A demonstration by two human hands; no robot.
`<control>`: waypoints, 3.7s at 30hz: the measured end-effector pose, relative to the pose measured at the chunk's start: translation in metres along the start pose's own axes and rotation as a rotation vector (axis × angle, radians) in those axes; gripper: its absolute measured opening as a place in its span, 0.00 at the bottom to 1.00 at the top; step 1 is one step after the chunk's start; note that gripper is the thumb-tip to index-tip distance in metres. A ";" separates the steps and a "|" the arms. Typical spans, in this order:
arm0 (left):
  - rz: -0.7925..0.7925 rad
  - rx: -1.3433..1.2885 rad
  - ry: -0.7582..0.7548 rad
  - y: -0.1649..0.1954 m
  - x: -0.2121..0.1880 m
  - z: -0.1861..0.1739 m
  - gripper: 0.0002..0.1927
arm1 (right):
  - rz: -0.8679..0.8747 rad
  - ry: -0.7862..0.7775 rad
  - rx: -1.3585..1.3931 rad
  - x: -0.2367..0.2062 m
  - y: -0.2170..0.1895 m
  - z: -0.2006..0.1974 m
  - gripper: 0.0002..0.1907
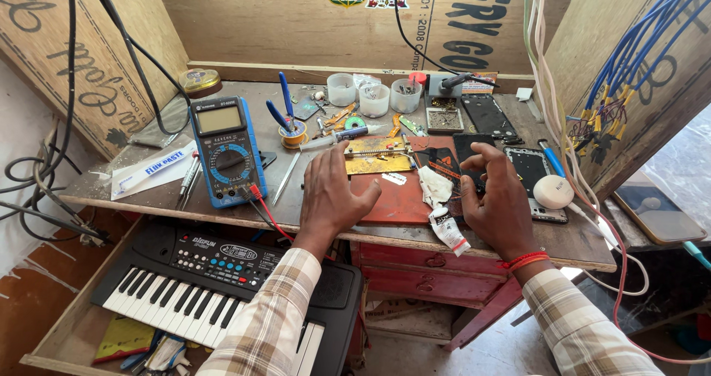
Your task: The person wipes a red workbench surface with a white cloth, then picks up and sets down a black smartphone, and continues wiping the surface. The person also handles a small white tube and a small white object during the cleaning.
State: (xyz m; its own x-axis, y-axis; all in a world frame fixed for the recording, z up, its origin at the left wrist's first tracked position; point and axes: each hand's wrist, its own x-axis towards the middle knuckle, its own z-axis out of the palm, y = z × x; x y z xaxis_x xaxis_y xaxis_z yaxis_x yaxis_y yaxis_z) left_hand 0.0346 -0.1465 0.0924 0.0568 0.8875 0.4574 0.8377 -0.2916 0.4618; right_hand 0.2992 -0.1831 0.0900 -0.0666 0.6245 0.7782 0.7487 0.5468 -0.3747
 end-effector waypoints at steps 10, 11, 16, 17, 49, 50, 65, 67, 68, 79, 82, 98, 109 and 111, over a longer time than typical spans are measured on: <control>0.149 -0.012 0.189 -0.012 0.003 0.013 0.45 | 0.058 -0.007 0.041 -0.001 0.008 0.009 0.24; 0.147 -0.014 0.181 -0.012 0.003 0.015 0.44 | 0.046 -0.011 0.095 -0.003 0.009 0.008 0.23; 0.219 -0.019 0.171 -0.014 0.003 0.018 0.41 | -0.052 -0.041 0.099 -0.004 0.012 0.008 0.18; 0.225 -0.025 0.166 -0.015 0.002 0.018 0.40 | -0.133 -0.048 0.096 -0.003 0.012 0.008 0.17; 0.203 -0.030 0.073 -0.024 0.010 0.029 0.33 | -0.247 -0.384 0.149 0.004 0.008 0.018 0.37; 0.198 -0.028 0.067 -0.025 0.010 0.029 0.33 | -0.226 -0.363 0.177 0.003 0.010 0.019 0.37; 0.252 -0.033 0.121 -0.034 0.014 0.043 0.34 | -0.252 -0.119 -0.070 0.002 0.031 0.054 0.26; 0.244 -0.033 0.117 -0.035 0.015 0.045 0.33 | -0.247 -0.156 -0.108 0.001 0.029 0.054 0.23; 0.233 -0.035 0.105 -0.035 0.016 0.046 0.33 | -0.238 -0.167 -0.117 0.001 0.029 0.055 0.24; 0.220 -0.028 0.085 -0.041 0.019 0.056 0.33 | -0.165 -0.193 -0.168 -0.001 0.048 0.072 0.18; 0.236 -0.026 0.102 -0.042 0.022 0.059 0.34 | -0.203 -0.180 -0.164 -0.001 0.052 0.075 0.15; 0.238 -0.011 0.089 -0.046 0.025 0.065 0.33 | -0.056 -0.126 0.039 -0.001 0.056 0.077 0.21; 0.213 -0.009 0.063 -0.048 0.027 0.068 0.32 | -0.169 -0.095 -0.112 -0.001 0.055 0.076 0.16; 0.207 -0.010 0.057 -0.048 0.027 0.069 0.32 | -0.146 -0.168 -0.152 0.000 0.055 0.078 0.18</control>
State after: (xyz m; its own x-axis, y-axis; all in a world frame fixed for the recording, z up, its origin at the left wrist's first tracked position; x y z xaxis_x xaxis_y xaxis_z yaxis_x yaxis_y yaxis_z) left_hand 0.0333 -0.0841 0.0304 0.1963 0.7868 0.5851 0.8057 -0.4696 0.3611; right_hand 0.2885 -0.1095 0.0304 -0.2802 0.6354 0.7195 0.8125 0.5561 -0.1747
